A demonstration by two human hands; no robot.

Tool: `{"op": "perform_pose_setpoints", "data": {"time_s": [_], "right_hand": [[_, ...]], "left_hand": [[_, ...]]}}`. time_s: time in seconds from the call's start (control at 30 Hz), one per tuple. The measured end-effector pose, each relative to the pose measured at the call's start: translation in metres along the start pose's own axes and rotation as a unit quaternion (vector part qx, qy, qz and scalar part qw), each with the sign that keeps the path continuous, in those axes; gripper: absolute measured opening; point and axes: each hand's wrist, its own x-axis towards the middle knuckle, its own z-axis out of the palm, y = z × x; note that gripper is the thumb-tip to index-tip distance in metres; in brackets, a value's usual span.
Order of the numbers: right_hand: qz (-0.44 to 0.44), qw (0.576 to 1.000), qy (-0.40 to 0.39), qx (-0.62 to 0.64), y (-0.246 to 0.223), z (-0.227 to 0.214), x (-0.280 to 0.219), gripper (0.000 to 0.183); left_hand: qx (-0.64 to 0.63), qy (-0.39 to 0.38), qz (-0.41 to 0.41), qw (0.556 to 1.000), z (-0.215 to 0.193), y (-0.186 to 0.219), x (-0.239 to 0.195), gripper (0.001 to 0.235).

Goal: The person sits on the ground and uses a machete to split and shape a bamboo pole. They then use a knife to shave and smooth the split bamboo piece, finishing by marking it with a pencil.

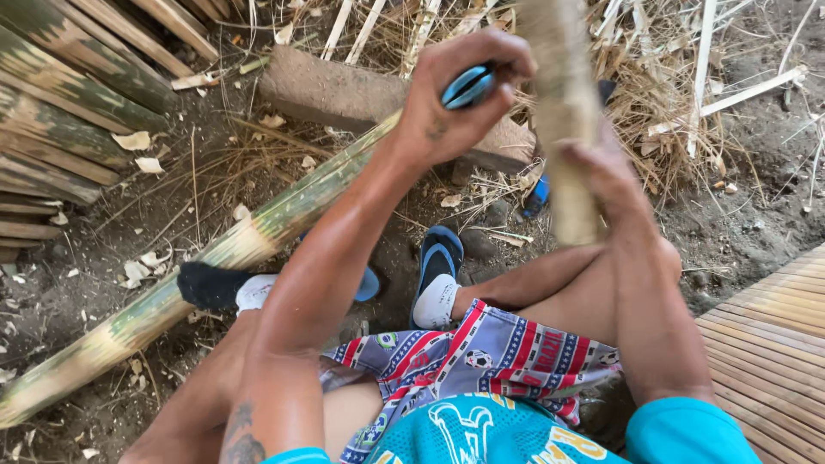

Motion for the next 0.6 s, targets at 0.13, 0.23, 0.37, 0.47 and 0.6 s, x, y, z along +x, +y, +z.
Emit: {"op": "perform_pose_setpoints", "data": {"time_s": [0.13, 0.23, 0.37, 0.47, 0.6], "right_hand": [[-0.091, 0.987, 0.125, 0.047, -0.024, -0.054, 0.012, 0.101], [-0.096, 0.991, 0.096, -0.008, 0.007, -0.025, 0.031, 0.101], [-0.072, 0.973, -0.169, -0.139, 0.075, 0.112, 0.021, 0.103], [-0.118, 0.949, -0.251, -0.151, 0.085, 0.161, 0.006, 0.103], [0.046, 0.983, -0.152, -0.09, 0.065, 0.129, -0.002, 0.095]], "left_hand": [[0.028, 0.008, 0.03, 0.999, -0.051, 0.014, -0.047, 0.02], [-0.003, 0.066, 0.018, 0.998, -0.069, 0.017, -0.075, 0.019], [0.049, 0.055, 0.02, 0.997, -0.048, 0.014, -0.058, 0.019], [0.123, -0.042, -0.105, 0.986, -0.03, 0.029, -0.038, 0.022], [0.1, -0.037, -0.146, 0.984, -0.064, 0.052, -0.049, 0.02]]}}
